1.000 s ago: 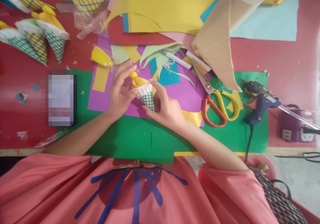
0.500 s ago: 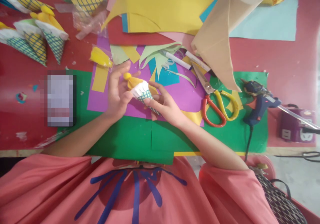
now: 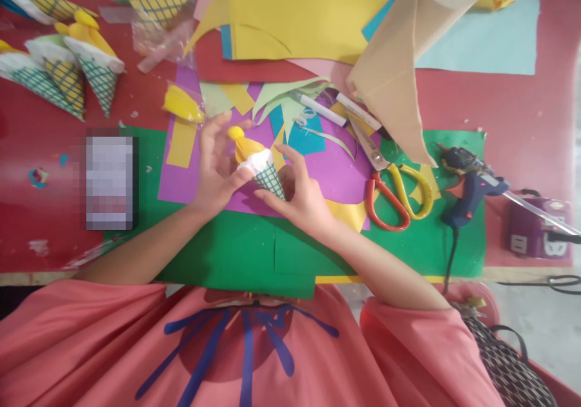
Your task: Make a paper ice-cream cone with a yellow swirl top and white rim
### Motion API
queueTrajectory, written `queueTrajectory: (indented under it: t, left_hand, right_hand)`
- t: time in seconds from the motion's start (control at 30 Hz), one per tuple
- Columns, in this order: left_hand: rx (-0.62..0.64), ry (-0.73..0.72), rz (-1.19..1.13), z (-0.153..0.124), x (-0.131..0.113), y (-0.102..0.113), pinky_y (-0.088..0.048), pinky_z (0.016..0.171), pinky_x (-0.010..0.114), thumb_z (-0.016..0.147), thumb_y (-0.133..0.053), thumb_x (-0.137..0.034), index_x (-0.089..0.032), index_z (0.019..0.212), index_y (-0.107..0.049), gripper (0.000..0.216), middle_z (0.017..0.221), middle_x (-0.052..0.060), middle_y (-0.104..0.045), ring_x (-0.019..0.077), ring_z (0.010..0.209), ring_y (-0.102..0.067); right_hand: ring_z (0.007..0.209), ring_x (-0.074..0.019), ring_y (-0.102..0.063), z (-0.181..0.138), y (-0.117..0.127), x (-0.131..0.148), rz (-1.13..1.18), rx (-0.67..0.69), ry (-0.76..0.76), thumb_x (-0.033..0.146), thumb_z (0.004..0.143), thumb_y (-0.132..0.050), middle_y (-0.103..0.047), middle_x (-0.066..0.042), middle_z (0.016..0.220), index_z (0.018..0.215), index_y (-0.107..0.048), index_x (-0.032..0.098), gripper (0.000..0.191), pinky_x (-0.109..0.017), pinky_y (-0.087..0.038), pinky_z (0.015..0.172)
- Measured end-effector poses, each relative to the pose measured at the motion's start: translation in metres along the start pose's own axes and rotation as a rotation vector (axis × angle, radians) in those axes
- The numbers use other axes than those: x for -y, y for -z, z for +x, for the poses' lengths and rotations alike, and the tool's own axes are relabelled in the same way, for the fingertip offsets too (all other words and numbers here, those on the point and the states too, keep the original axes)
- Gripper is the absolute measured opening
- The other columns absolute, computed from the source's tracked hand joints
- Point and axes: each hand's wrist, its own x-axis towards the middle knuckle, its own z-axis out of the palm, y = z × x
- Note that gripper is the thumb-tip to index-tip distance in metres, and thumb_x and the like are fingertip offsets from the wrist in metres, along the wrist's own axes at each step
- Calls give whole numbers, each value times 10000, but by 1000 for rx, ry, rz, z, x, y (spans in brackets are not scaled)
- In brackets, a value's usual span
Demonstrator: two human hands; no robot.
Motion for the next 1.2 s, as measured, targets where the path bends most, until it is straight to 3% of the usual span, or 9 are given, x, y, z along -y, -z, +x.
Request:
queueTrajectory:
  t: [0.1, 0.2, 0.3, 0.43, 0.63, 0.7, 0.87, 1.07, 1.2]
  left_hand:
    - [1, 34, -157, 2, -2, 0, -595, 934, 316, 814, -742, -538, -424, 1414, -390, 704, 1433, 17, -528, 233, 1357, -533]
    - [77, 56, -317, 3, -1, 0, -556, 1017, 383, 810, -761, -481, -436, 1427, -385, 724, 1509, 4, -462, 260, 1320, -572]
    - [110, 59, -370, 3, 1, 1, -548, 1025, 414, 791, -777, -495, -444, 1445, -384, 765, 1506, 21, -474, 274, 1289, -603]
    - [31, 114, -260, 2, -2, 0, -568, 947, 379, 814, -771, -450, -474, 1416, -405, 705, 1333, 10, -615, 249, 1242, -633]
    - [-57, 71, -216, 0, -12, -2, -556, 931, 346, 768, -798, -517, -459, 1378, -444, 708, 1330, 2, -617, 244, 1229, -637]
    - [-41, 63, -280, 0, -14, -2, -566, 915, 339, 710, -832, -547, -472, 1370, -455, 764, 1358, -3, -611, 235, 1192, -656]
    - [19, 172, -287, 1, -17, -3, -580, 825, 332, 730, -828, -506, -456, 1395, -435, 774, 1227, 14, -663, 253, 1132, -686]
    - [6, 190, -335, 3, -17, -2, -568, 854, 338, 724, -838, -396, -412, 1362, -438, 753, 1249, 4, -660, 222, 1074, -698]
    - [4, 240, -460, 3, -18, -4, -551, 951, 382, 710, -841, -410, -340, 1235, -503, 628, 1324, 25, -647, 236, 1185, -662]
  right_hand:
    - [514, -98, -498, 2, 0, 1, 231, 86, -87, 539, 857, -694, -540, 65, 738, 1358, -324, 278, 675, -242, -428, 443]
    - [510, -95, -554, 5, 0, 3, 405, 141, -169, 530, 863, -694, -597, 62, 777, 1358, -299, 271, 684, -250, -504, 471]
    - [527, -96, -582, 5, -1, 3, 366, 69, -149, 483, 808, -774, -589, 76, 741, 1350, -334, 270, 729, -245, -516, 505]
    - [530, -110, -603, 4, -1, 4, 335, -7, -128, 476, 735, -839, -567, 89, 700, 1335, -374, 282, 783, -248, -513, 496]
    - [466, -132, -654, 10, 6, 7, 586, 272, -290, 558, 866, -669, -703, 34, 781, 1386, -294, 231, 719, -253, -509, 429]
    - [474, -127, -655, 10, 6, 8, 571, 261, -281, 530, 842, -713, -709, 35, 782, 1399, -287, 222, 766, -253, -521, 454]
    - [586, -127, -650, 4, 1, 6, 327, 33, -120, 444, 744, -837, -660, 60, 760, 1387, -340, 274, 830, -261, -550, 565]
    - [633, -116, -662, 3, 2, 0, 268, 124, -60, 480, 912, -650, -670, 31, 813, 1280, -411, 256, 493, -252, -551, 604]
    - [648, -109, -661, 3, 1, -3, 129, 74, -16, 462, 880, -696, -700, 39, 804, 1281, -421, 252, 530, -224, -510, 586]
